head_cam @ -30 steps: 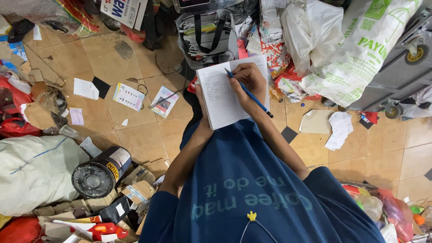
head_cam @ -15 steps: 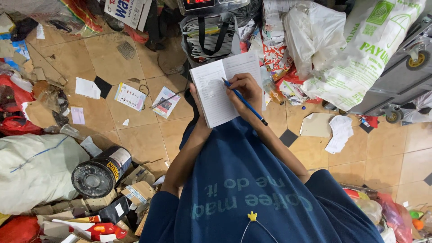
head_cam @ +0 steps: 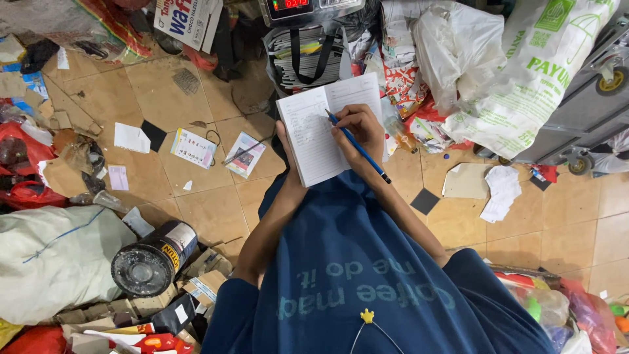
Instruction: The person weighs a red bag of items and a gray bag on a digital scale, records the weights in a notebook using a pen, and then unfolds a metal cart.
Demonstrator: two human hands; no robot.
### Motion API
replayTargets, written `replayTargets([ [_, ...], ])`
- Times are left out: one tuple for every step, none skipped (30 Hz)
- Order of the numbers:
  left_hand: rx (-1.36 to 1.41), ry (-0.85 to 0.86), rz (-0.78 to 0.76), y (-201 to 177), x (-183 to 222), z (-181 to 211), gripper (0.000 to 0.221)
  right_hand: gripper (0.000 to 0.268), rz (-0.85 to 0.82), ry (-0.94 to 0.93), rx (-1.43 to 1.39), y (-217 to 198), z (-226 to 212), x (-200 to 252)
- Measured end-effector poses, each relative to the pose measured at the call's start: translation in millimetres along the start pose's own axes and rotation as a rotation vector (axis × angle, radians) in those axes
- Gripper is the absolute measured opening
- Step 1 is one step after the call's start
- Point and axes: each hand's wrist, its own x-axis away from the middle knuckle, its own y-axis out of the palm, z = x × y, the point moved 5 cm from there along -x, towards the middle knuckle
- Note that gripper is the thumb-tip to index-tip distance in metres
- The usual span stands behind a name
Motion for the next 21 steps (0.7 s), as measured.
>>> replayTargets([
  [0.019,-0.020,-0.003,-1.2,0.3,-1.2,0.091,0.012,0.002,0.005,0.002,0.3,0.7,1.2],
  [0.038,-0.039,-0.006,-2.4,0.5,-2.6,0.091,0.012,0.004,0.010,0.004,0.6,1.5,2.5],
  [0.038,-0.041,-0.003,-6.0,0.8,-4.6,0.091,0.012,0.005,0.014,0.004,0.9,1.7,3.9],
  [0.070,-0.056,0.004,-9.5,1.1,-7.5,0.091,0.012,0.008,0.018,0.005,0.9,1.8,5.2],
  [0.100,-0.072,0.009,-12.7,0.5,-10.0,0.091,0.012,0.012,0.020,0.006,0.8,1.9,5.9],
  [0.100,-0.074,0.010,-14.8,0.4,-10.3,0.091,0.012,0.014,0.021,0.006,1.5,1.5,5.5],
  [0.047,-0.057,0.027,-17.4,1.2,-10.6,0.091,0.012,0.018,0.016,-0.005,1.4,0.3,5.8],
  [-0.005,-0.041,0.043,-20.1,1.9,-11.2,0.090,0.012,0.023,0.011,-0.015,1.1,-0.6,6.0],
  [-0.003,-0.046,0.049,-19.5,3.3,-11.8,0.090,0.012,0.024,0.019,-0.013,-0.4,-2.5,4.8],
  [-0.024,-0.039,0.034,-18.2,4.4,-11.9,0.089,0.013,0.016,0.018,-0.004,-1.5,-4.4,3.5],
  [-0.044,-0.032,0.027,-17.5,9.4,-13.6,0.089,0.014,0.006,0.023,0.005,-2.7,-6.6,4.9],
  [-0.039,-0.039,0.039,-20.3,12.1,-17.9,0.089,0.014,0.004,0.038,0.006,-5.5,-4.8,10.6],
  [-0.027,-0.013,0.022,-21.3,10.9,-19.8,0.087,0.017,-0.016,0.052,0.031,-7.6,-1.8,13.2],
  [-0.016,0.013,0.005,-21.9,9.8,-21.5,0.085,0.019,-0.036,0.067,0.055,-9.9,0.7,15.6],
  [-0.013,0.016,0.011,-11.7,10.2,-19.6,0.085,0.019,-0.041,0.071,0.055,-13.2,4.0,17.3],
  [-0.020,0.001,0.074,-4.1,10.5,-18.3,0.087,0.021,-0.053,0.076,0.052,-16.4,7.3,18.9],
  [-0.027,-0.012,0.139,3.2,12.1,-17.5,0.089,0.022,-0.067,0.082,0.049,-19.5,10.5,21.4],
  [-0.023,-0.009,0.147,11.9,14.0,-15.8,0.089,0.022,-0.074,0.087,0.048,-20.7,9.1,21.0],
  [0.088,-0.064,0.157,20.9,16.8,-18.5,0.089,0.021,-0.067,0.104,-0.007,-23.3,7.8,21.5],
  [0.201,-0.117,0.166,30.5,19.7,-21.4,0.090,0.021,-0.060,0.121,-0.061,-26.1,6.6,22.2],
  [0.204,-0.114,0.175,21.0,19.9,-31.0,0.090,0.021,-0.066,0.128,-0.063,-28.6,5.4,22.1],
])
